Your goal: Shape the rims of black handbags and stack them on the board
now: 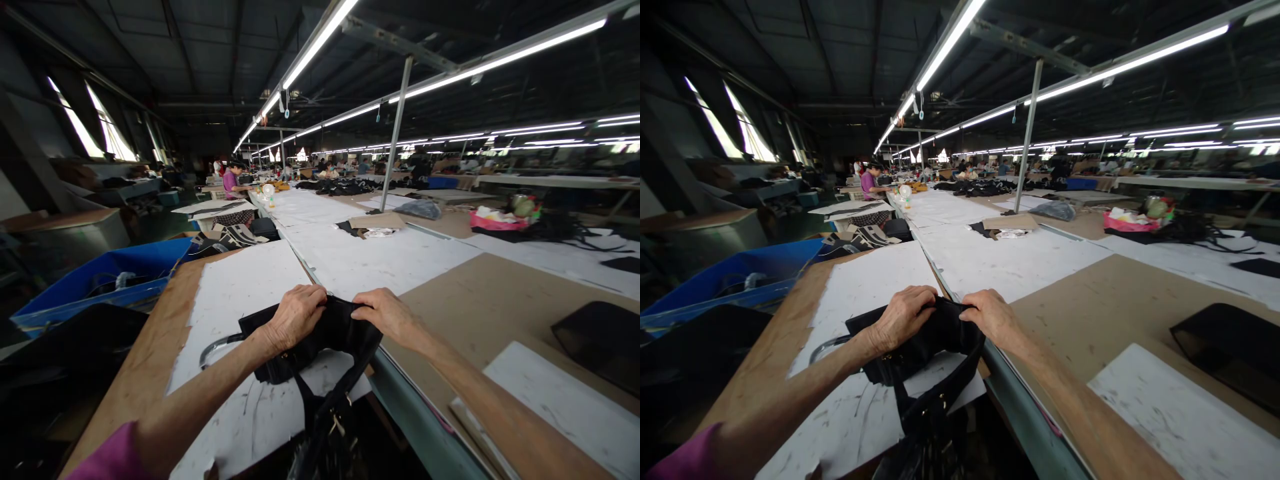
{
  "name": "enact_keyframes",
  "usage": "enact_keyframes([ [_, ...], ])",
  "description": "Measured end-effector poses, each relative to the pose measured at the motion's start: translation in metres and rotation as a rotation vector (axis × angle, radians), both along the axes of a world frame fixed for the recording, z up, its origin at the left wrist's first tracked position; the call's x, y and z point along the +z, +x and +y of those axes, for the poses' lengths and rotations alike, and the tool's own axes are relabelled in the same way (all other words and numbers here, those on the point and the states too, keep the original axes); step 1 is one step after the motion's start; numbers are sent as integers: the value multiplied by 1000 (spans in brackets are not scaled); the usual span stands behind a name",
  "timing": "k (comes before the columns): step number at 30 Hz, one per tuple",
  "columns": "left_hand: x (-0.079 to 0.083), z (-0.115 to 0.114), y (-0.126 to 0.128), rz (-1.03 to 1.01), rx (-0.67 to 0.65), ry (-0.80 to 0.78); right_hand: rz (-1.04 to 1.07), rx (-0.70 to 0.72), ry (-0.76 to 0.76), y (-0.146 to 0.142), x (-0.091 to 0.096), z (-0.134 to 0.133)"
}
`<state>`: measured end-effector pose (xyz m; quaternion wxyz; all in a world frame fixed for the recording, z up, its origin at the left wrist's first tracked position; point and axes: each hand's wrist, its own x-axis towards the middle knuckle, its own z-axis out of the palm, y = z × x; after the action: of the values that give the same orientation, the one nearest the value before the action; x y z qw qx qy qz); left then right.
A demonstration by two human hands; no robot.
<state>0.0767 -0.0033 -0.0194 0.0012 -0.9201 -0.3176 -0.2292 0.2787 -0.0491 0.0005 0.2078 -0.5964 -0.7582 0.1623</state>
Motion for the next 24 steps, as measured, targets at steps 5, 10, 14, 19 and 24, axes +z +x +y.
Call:
enact_keyframes([
  [5,-2,1,0,-11,23,-6,3,-17,3,-2,2,0],
  [10,-4,7,1,-91,51,-70,15,-34,-13,-3,1,1],
  [14,-4,12,3,-176,103,-135,8,-49,-31,-3,0,3],
  [19,-4,15,4,-178,163,-157,-34,-56,25,-6,3,4],
  [24,-4,18,4,-204,177,-189,-54,-50,54,-8,3,4],
])
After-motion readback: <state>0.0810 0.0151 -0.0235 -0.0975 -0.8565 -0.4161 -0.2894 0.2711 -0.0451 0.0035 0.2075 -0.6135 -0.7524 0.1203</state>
